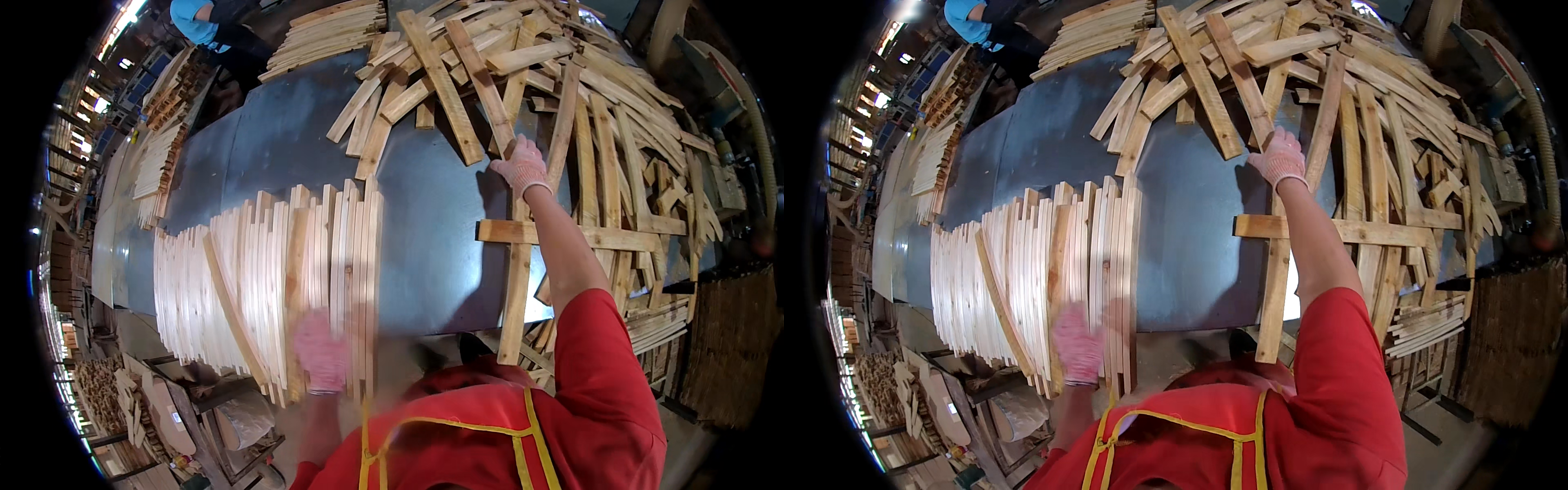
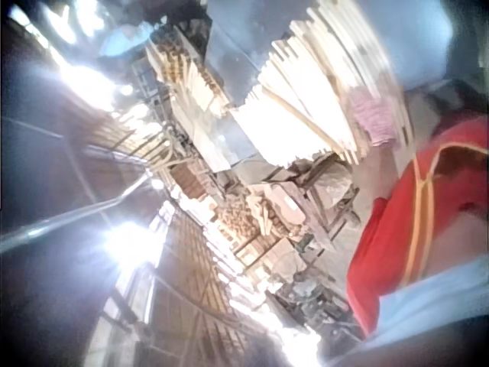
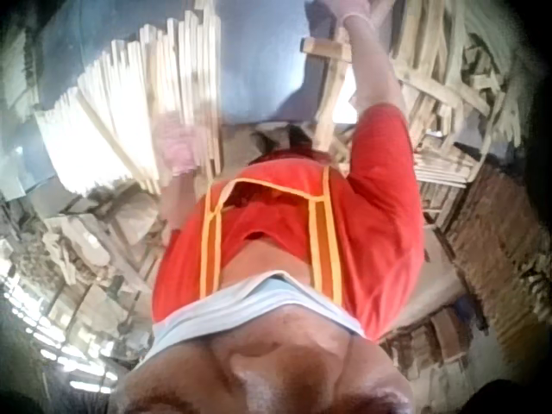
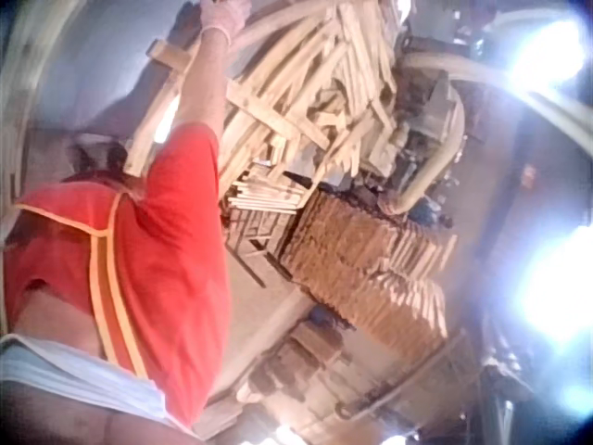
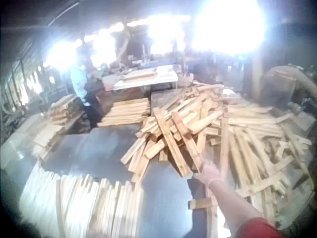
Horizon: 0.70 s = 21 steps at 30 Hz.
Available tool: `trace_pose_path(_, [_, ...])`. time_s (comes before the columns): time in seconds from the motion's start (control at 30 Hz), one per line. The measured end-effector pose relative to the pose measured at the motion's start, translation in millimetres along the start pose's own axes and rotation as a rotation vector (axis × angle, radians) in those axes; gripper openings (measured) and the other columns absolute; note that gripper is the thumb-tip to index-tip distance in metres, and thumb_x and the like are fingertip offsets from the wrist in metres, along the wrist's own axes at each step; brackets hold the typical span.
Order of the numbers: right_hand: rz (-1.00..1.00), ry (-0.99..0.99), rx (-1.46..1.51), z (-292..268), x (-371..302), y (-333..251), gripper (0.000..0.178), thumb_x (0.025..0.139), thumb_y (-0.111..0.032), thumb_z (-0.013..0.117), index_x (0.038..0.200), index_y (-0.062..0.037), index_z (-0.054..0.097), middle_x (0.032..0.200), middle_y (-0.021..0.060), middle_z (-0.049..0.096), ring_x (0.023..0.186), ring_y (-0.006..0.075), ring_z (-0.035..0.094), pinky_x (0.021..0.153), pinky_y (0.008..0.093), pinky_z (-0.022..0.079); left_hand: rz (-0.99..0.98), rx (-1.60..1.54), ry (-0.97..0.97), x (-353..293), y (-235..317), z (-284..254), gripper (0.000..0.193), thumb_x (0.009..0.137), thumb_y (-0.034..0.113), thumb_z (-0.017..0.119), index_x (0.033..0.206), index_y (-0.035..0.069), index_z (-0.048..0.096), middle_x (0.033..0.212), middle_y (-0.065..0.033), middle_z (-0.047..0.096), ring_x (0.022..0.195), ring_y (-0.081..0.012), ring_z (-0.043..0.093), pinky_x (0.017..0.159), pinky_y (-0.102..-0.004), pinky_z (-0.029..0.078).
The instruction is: The person repeatedly picks up thin wooden planks from a large pile on a metal table and stacks them into a neat, aligned pile. The person wears pink gloves and a red shirt with yellow straps. Another worker is visible in the background performing similar tasks.
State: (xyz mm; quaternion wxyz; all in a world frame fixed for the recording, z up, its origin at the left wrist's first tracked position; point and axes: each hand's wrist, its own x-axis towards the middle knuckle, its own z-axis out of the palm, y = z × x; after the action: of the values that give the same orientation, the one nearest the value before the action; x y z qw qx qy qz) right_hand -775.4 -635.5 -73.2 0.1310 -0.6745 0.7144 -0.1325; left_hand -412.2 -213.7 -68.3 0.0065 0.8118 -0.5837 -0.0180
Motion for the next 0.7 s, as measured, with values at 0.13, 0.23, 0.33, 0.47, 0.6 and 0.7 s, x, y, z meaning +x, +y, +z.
trace_pose_path(0.13, [0.134,-0.040,0.219,21,24,0,0.077,0.081,-0.027,0.080,0.147,-0.0023,0.049,0.129,0.0256,0.066,0.117,0.0379,0.068,0.101,0.0468,0.055,0.185,-0.153,-0.137,5,94,-15,0.078,0.085,0.034,0.080,0.152,0.006,0.052,0.151,-0.0209,0.055,0.142,-0.0358,0.051,0.118,-0.0498,0.039])
trace_pose_path(0.23, [0.007,-0.088,0.728,10,-38,-32,0.067,0.079,-0.016,0.073,0.140,0.0022,0.052,0.109,0.0246,0.070,0.095,0.0316,0.072,0.084,0.0410,0.058,0.166,-0.400,-0.169,11,120,-15,0.074,0.089,0.027,0.077,0.154,0.005,0.049,0.147,-0.0188,0.057,0.135,-0.0368,0.056,0.112,-0.0461,0.046])
trace_pose_path(0.33, [-0.017,-0.335,0.975,35,-158,-40,0.079,0.083,-0.027,0.078,0.147,0.0060,0.046,0.119,0.0257,0.068,0.102,0.0327,0.070,0.092,0.0435,0.057,-0.014,-1.049,-0.310,31,139,1,0.071,0.091,0.018,0.074,0.155,0.004,0.046,0.134,-0.0154,0.062,0.121,-0.0310,0.062,0.105,-0.0420,0.051])
trace_pose_path(0.47, [-0.335,-0.543,0.658,-11,-214,-36,0.060,0.085,-0.022,0.075,0.137,0.0028,0.057,0.118,0.0261,0.069,0.112,0.0412,0.068,0.100,0.0467,0.053,-0.311,-1.647,-0.697,64,148,2,0.067,0.093,0.012,0.068,0.156,0.003,0.045,0.118,-0.0109,0.065,0.100,-0.0171,0.064,0.095,-0.0341,0.055])
trace_pose_path(0.6, [-0.378,-0.006,-0.095,-29,-150,74,0.049,0.077,-0.005,0.065,0.126,-0.0056,0.063,0.116,0.0200,0.069,0.113,0.0404,0.065,0.097,0.0497,0.052,-0.243,-1.358,-0.670,26,114,35,0.057,0.091,0.014,0.068,0.145,0.003,0.056,0.120,-0.0117,0.065,0.104,-0.0216,0.065,0.094,-0.0373,0.055])
trace_pose_path(0.7, [-0.263,-0.077,-0.577,-40,-130,159,0.062,0.084,-0.017,0.070,0.145,-0.0132,0.058,0.127,0.0168,0.069,0.121,0.0386,0.063,0.105,0.0503,0.049,0.049,-0.689,-0.014,-12,111,30,0.050,0.084,0.013,0.067,0.133,0.003,0.062,0.132,-0.0148,0.062,0.123,-0.0331,0.060,0.106,-0.0473,0.049])
